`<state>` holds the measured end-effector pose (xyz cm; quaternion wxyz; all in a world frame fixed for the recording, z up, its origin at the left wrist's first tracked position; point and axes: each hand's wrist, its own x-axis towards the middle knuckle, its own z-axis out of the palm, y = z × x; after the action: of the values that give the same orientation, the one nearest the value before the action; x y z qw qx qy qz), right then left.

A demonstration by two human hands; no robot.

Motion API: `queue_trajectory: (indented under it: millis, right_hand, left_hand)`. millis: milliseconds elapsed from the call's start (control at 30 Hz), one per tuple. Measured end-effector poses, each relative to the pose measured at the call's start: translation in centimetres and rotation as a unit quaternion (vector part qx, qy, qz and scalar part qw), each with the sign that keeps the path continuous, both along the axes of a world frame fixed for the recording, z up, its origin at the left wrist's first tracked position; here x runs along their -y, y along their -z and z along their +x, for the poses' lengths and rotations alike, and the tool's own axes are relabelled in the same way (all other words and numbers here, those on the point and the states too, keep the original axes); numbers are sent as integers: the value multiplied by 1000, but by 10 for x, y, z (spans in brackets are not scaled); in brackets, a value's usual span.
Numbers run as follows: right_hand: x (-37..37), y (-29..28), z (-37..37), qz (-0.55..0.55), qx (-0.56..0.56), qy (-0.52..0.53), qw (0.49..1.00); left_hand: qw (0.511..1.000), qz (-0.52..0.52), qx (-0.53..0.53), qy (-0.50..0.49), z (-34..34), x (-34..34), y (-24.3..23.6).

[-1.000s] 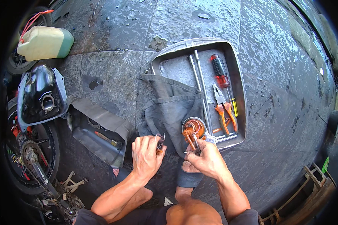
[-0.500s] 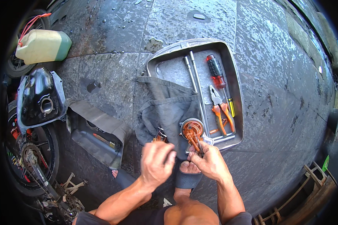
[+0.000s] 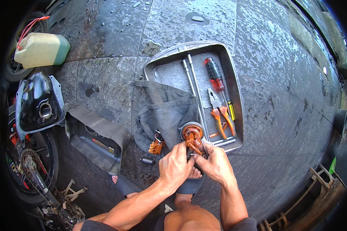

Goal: Inspecting and repairing a motorcycle fuel pump assembly.

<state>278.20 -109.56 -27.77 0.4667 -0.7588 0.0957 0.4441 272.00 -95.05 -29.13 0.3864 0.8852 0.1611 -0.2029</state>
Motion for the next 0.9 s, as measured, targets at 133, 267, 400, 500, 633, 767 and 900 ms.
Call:
queue_trajectory:
  millis: [133,267,400,500,633,767,900]
  right_hand:
    - [2,2,0,-3,-37,44,998]
    - [6,4,-3,-17,-44,113,992]
    - [-4,-2,-2,-27,-28,141,989]
    - [-4,3,-10,-1,-1,145,989]
    - [-2,9,-17,-11,56,115,992]
    - [2,16,-24,6,97,118,988]
    - [2,18,-28,22,60,163,985]
  left_hand:
    - [999,-1,-54,0,1,0,1]
    - [999,-8,-19,-28,0,0,-2]
    - [996,16,83,7,-3,-10,2]
    - [993,31,106,51,-3,-15,1]
    - [989,45,122,71,-3,-18,1]
    - [986,26,144,82,-3,-23,1]
    - [985,17,147,85,-2,-25,1]
